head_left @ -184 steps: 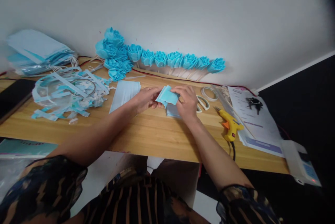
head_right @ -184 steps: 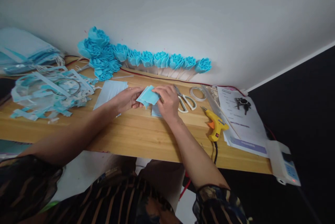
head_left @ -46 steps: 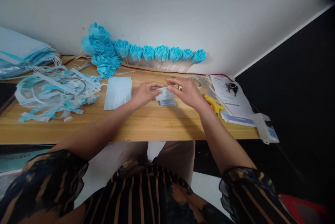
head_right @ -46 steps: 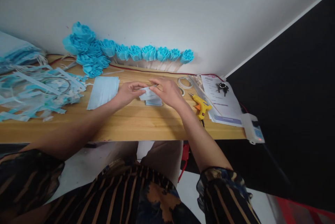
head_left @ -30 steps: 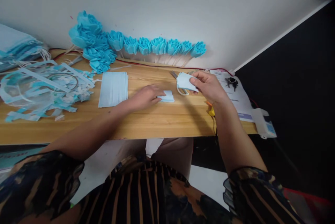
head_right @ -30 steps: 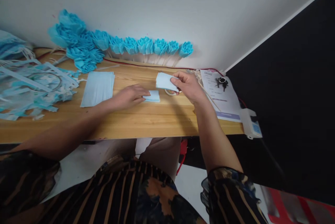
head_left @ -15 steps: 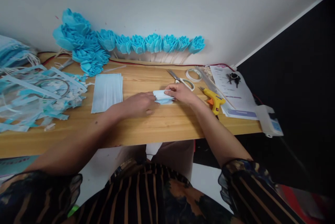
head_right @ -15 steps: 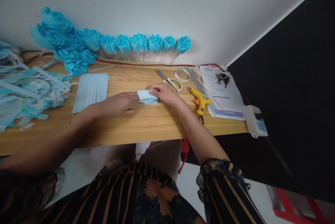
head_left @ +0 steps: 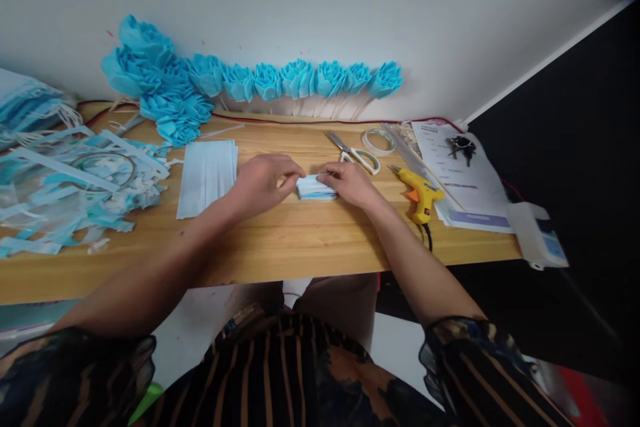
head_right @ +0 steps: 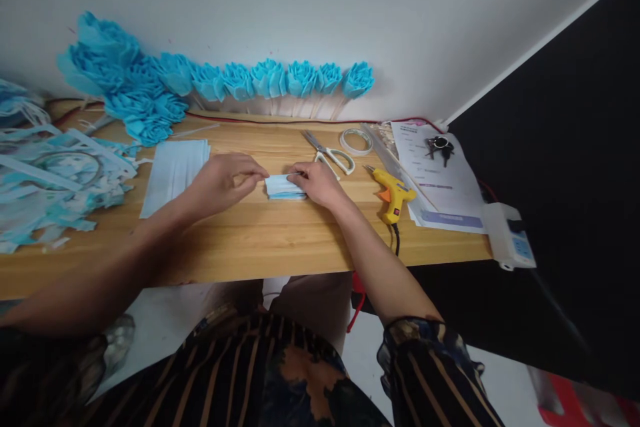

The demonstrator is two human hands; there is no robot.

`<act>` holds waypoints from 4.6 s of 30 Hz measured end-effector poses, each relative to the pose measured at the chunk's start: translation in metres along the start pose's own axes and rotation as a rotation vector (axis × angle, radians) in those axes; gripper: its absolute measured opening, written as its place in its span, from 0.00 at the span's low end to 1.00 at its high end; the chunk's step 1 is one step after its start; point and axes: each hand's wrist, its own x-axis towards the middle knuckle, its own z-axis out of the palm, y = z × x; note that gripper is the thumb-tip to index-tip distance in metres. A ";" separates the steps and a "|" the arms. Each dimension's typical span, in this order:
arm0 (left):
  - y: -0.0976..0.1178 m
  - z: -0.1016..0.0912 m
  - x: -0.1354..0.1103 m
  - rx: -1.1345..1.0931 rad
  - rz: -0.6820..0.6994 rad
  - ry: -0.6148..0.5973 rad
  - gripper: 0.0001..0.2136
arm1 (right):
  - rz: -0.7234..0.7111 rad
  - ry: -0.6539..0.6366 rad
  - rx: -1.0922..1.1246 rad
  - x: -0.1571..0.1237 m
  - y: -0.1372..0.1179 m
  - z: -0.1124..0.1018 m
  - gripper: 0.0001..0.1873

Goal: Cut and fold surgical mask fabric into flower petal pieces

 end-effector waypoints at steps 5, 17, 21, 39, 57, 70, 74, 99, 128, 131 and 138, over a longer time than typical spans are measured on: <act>0.009 0.026 -0.008 0.046 0.180 -0.149 0.15 | -0.037 0.001 -0.002 -0.001 -0.002 -0.001 0.10; 0.031 0.037 -0.019 0.363 0.225 -0.393 0.13 | -0.062 0.102 -0.422 -0.007 -0.012 -0.010 0.13; 0.033 0.039 -0.020 0.387 0.223 -0.411 0.14 | -0.197 -0.087 -0.480 0.001 -0.027 -0.018 0.21; -0.001 0.032 -0.005 -0.303 -0.084 -0.154 0.13 | -0.054 -0.428 -0.583 0.025 -0.051 -0.025 0.08; -0.023 0.027 0.005 -0.322 -0.398 0.358 0.05 | -0.074 0.048 0.609 0.028 -0.016 0.027 0.24; -0.030 0.033 0.003 -0.209 -0.390 0.189 0.12 | -0.106 0.069 0.256 0.017 -0.010 0.025 0.24; -0.025 0.030 0.004 -0.207 -0.378 0.175 0.13 | -0.083 0.101 0.239 0.015 -0.015 0.025 0.23; -0.016 0.025 0.004 -0.928 -0.516 0.193 0.18 | -0.022 0.187 0.706 0.007 -0.024 0.028 0.23; -0.018 0.017 0.006 -0.979 -0.564 0.285 0.14 | 0.002 0.264 0.287 0.006 -0.020 0.030 0.15; -0.017 0.012 0.007 -0.770 -0.574 0.292 0.09 | -0.092 0.305 0.131 0.004 -0.021 0.026 0.10; -0.010 0.005 0.008 -0.875 -0.643 0.304 0.14 | -0.212 0.335 -0.038 0.005 -0.018 0.023 0.11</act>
